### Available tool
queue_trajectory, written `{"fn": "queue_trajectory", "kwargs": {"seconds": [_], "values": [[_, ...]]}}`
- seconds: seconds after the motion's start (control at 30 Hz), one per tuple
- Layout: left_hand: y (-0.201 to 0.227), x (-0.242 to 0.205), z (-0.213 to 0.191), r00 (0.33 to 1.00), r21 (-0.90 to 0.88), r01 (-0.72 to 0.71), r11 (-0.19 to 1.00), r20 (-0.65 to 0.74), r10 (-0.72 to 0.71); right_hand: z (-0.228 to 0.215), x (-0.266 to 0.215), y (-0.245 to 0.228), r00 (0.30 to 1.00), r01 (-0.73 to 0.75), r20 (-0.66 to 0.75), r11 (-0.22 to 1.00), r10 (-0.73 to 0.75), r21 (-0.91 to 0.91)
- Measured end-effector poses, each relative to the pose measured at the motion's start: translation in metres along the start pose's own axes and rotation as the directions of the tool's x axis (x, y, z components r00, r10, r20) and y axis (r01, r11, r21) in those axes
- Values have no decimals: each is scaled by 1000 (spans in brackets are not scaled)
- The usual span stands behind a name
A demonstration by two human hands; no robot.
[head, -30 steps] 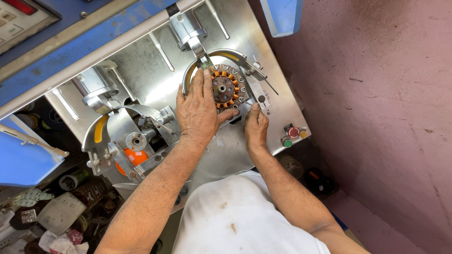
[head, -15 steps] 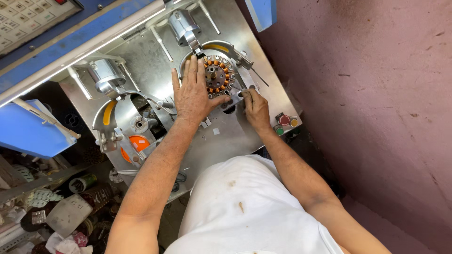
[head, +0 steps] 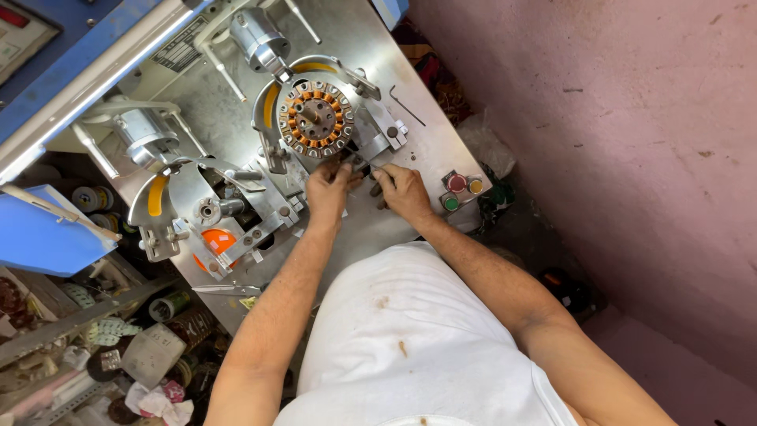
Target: The person assembles components of a motor winding machine. They place a metal bracket into the machine, secure it with a screwdriver, and then install a stator core into the machine's fixture.
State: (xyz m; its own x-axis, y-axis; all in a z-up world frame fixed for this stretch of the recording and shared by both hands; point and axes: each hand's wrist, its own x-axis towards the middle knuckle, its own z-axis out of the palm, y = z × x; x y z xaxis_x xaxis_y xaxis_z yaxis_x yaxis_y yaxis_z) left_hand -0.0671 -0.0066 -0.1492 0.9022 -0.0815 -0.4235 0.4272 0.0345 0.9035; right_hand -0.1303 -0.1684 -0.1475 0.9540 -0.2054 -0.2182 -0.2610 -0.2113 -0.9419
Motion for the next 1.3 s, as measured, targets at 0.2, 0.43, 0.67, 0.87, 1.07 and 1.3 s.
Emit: {"fn": "queue_trajectory", "kwargs": {"seconds": [0.2, 0.43, 0.67, 0.87, 1.07, 1.3], "values": [[19, 21, 10, 982, -36, 149, 988, -115, -153, 16, 8, 15, 943, -328, 200, 849, 267, 413], [40, 22, 24, 949, -7, 260, 966, -180, -257, 30, 7, 21, 912, -410, 251, 714, 324, 567], [39, 25, 25, 939, -53, 263, 963, -213, -268, 32, 8, 14, 888, -458, 303, 627, 345, 630], [37, 27, 19, 939, -70, 255, 964, -221, -265, 41, 11, 20, 854, -512, 342, 515, 393, 687], [31, 35, 13, 938, -103, 254, 962, -215, -271, 51, 15, 39, 811, -558, 452, 264, 370, 786], [20, 48, 7, 938, -128, 208, 970, -256, -235, 41, 15, 13, 760, -649, 553, 351, 341, 675]]}}
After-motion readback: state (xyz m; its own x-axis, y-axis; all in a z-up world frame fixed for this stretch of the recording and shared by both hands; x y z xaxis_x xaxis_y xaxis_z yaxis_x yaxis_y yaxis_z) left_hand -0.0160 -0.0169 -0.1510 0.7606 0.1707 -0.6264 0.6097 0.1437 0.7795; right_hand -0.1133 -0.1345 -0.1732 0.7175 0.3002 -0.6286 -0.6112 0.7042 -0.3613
